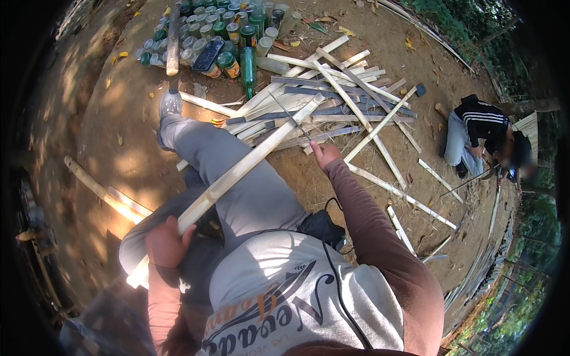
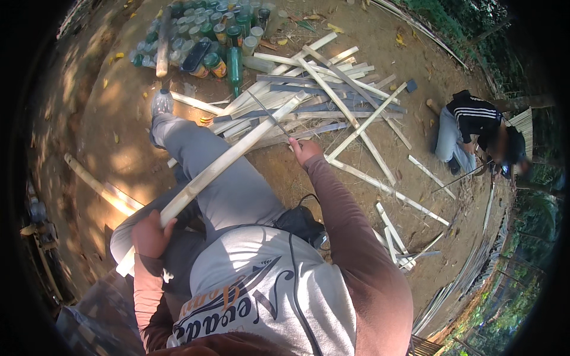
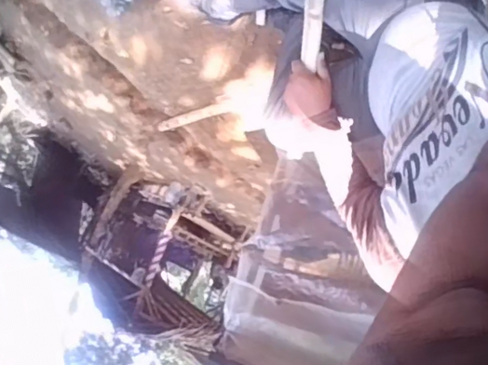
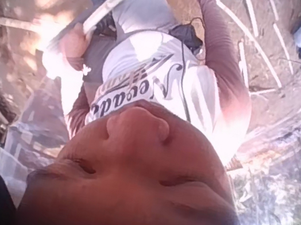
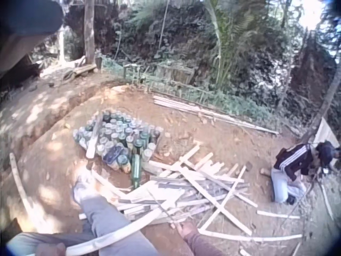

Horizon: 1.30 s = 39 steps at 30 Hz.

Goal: The person shaves strips of bamboo with a knife while sitting on the ground, handling pieces one at a time and placing them onto a pile.

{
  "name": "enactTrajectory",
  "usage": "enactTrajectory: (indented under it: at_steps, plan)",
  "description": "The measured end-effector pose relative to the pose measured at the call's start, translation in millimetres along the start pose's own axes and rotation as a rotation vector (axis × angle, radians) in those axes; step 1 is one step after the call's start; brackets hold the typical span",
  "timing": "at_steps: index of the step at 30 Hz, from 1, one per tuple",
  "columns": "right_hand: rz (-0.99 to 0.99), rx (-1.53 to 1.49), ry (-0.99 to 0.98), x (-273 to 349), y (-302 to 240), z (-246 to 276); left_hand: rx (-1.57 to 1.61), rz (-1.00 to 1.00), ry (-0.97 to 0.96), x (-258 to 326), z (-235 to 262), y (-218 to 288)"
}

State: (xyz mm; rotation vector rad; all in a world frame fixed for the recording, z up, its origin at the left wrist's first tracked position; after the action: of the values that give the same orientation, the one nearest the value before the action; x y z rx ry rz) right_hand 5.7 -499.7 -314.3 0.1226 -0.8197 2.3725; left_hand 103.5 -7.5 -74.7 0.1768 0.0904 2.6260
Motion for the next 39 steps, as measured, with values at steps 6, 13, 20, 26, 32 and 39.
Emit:
enactTrajectory:
  at_steps: [6, 13, 20, 26, 32, 39]
  plan:
    - [-0.017, 0.147, 0.102, -7, -29, 17, -0.048, 0.04, -0.001, -2, -8, 1]
    - [-0.103, 0.16, 0.137, -3, 1, 27, -0.017, 0.068, -0.07, 5, 0, -15]
    - [0.153, 0.256, -0.085, 39, -98, 45, 0.017, 0.008, -0.067, 35, 26, -48]
    - [-0.032, 0.176, 0.08, 19, 1, 34, -0.008, -0.039, -0.076, 54, 27, -67]
    - [-0.029, 0.047, 0.158, 25, -21, 35, 0.049, -0.037, -0.057, 51, 23, -72]
    - [-0.227, 0.026, 0.005, 0, 31, 23, 0.068, -0.015, -0.177, 44, 19, -66]
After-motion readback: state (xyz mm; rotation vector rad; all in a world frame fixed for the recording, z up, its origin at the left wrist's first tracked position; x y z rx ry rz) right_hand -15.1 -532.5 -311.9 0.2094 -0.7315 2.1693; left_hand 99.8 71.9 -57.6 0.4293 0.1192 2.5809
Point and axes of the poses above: each hand's wrist, its own x-axis away from the middle knuckle, its own z-axis out of the back of the hand, y = z × x, the point moved 9 cm from there along -x, towards the middle knuckle, and after that the axes turned 8 degrees about y, right-handed, at the moved point
